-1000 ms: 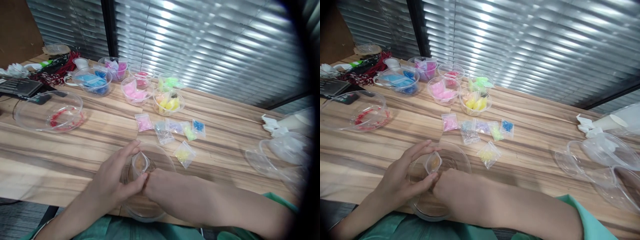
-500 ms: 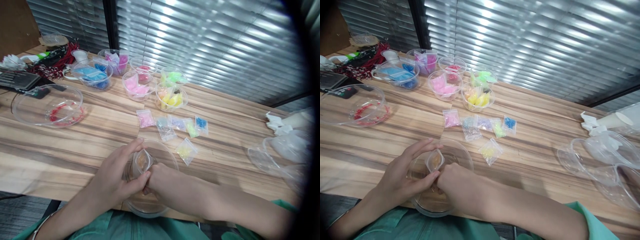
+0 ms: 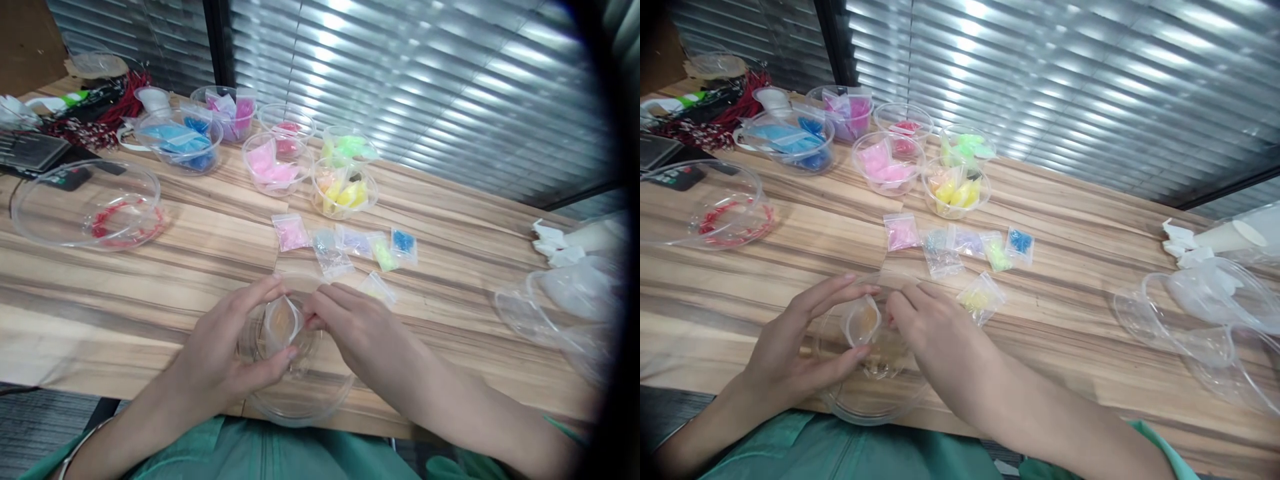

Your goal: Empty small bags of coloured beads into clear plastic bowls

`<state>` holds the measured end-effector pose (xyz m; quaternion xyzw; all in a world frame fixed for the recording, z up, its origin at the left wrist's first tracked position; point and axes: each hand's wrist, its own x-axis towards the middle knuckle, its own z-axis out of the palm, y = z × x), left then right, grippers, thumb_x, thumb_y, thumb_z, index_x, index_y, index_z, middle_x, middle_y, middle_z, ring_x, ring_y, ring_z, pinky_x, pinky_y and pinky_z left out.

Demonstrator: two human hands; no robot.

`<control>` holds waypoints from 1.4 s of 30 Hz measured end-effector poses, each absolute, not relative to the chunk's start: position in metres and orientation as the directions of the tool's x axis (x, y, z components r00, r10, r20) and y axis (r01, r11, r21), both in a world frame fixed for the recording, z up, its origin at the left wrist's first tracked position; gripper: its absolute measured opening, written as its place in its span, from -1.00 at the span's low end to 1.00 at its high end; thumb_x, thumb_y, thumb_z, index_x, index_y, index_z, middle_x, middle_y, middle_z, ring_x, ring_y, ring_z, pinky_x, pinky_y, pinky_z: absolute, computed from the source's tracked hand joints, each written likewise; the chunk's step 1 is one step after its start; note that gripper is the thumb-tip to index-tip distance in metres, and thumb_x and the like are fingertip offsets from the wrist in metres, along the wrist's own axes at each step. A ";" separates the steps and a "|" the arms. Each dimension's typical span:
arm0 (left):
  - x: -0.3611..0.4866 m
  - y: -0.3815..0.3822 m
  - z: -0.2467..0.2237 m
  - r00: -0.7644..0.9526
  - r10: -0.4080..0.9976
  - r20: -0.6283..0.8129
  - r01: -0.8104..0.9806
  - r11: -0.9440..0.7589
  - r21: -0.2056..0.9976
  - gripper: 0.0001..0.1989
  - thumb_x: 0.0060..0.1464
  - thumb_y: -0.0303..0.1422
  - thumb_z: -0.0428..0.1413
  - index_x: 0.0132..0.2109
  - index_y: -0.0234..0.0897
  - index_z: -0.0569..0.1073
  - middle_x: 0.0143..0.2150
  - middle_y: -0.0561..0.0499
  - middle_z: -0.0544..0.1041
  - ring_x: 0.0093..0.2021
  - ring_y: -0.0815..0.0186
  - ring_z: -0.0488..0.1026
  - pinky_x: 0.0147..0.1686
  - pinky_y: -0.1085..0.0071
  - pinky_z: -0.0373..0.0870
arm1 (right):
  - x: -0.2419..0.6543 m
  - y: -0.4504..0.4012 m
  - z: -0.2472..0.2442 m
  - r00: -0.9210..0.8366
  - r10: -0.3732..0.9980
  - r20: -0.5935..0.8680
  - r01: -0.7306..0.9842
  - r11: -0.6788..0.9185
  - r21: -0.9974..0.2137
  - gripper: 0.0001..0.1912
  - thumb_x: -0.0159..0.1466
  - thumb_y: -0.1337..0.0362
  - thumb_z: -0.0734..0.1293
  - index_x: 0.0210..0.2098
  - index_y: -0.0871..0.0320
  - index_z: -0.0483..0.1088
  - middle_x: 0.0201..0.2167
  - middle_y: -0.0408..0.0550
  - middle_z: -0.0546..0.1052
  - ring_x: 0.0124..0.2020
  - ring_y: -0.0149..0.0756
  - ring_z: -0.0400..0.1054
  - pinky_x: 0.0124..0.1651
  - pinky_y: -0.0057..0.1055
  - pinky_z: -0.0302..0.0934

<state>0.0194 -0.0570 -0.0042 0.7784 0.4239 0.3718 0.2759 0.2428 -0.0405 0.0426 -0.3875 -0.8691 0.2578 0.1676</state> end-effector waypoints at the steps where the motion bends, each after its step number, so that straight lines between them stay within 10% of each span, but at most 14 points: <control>1: 0.019 -0.057 -0.004 0.375 0.862 0.341 0.448 -0.490 0.747 -0.26 0.17 -0.34 0.23 0.39 -0.02 0.06 0.14 -0.03 0.54 0.16 0.21 0.51 0.16 0.27 0.44 | 0.245 -0.039 0.046 -0.627 0.771 0.109 0.594 0.564 -0.573 -0.71 0.33 0.63 0.14 -0.24 0.14 0.33 -0.31 -0.11 0.44 -0.31 -0.33 0.34 -0.24 -0.40 0.24; 11: 0.020 -0.057 0.006 0.473 0.819 0.324 0.401 -0.527 0.749 -0.23 0.16 -0.19 0.24 0.39 0.01 0.04 0.16 -0.03 0.52 0.15 0.12 0.50 0.30 0.04 0.30 | 0.238 -0.041 0.061 -0.622 0.736 0.268 0.355 0.570 -0.741 -0.72 0.27 0.65 0.26 -0.22 0.14 0.34 -0.27 -0.24 0.44 -0.25 -0.50 0.32 -0.19 -0.56 0.20; 17: 0.017 -0.059 0.004 0.493 0.827 0.271 0.413 -0.497 0.763 -0.20 0.16 -0.23 0.26 0.40 0.05 0.01 0.29 -0.05 0.42 0.25 0.09 0.43 0.35 -0.01 0.23 | 0.234 -0.042 0.065 -0.725 0.609 0.320 0.341 0.722 -0.602 -0.73 0.35 0.62 0.13 -0.13 0.28 0.38 -0.13 0.02 0.50 -0.05 -0.31 0.33 0.03 -0.41 0.29; 25: 0.020 -0.056 0.005 0.508 0.806 0.304 0.413 -0.538 0.735 -0.26 0.20 -0.20 0.22 0.39 0.01 0.01 0.24 -0.06 0.48 0.30 0.10 0.38 0.37 0.01 0.21 | 0.228 -0.043 0.064 -0.734 0.581 0.351 0.423 0.796 -0.433 -0.70 0.39 0.57 0.14 -0.31 0.36 0.49 -0.42 0.05 0.50 -0.38 -0.24 0.35 -0.35 -0.34 0.36; 42: 0.020 -0.055 0.009 0.502 0.808 0.308 0.425 -0.540 0.726 -0.29 0.23 -0.11 0.17 0.39 0.04 0.01 0.24 -0.07 0.48 0.26 0.10 0.44 0.34 0.05 0.29 | 0.226 -0.039 0.066 -0.778 0.541 0.320 0.411 0.823 -0.393 -0.59 0.40 0.58 0.06 -0.44 0.27 0.41 -0.46 0.02 0.45 -0.38 -0.29 0.31 -0.29 -0.34 0.43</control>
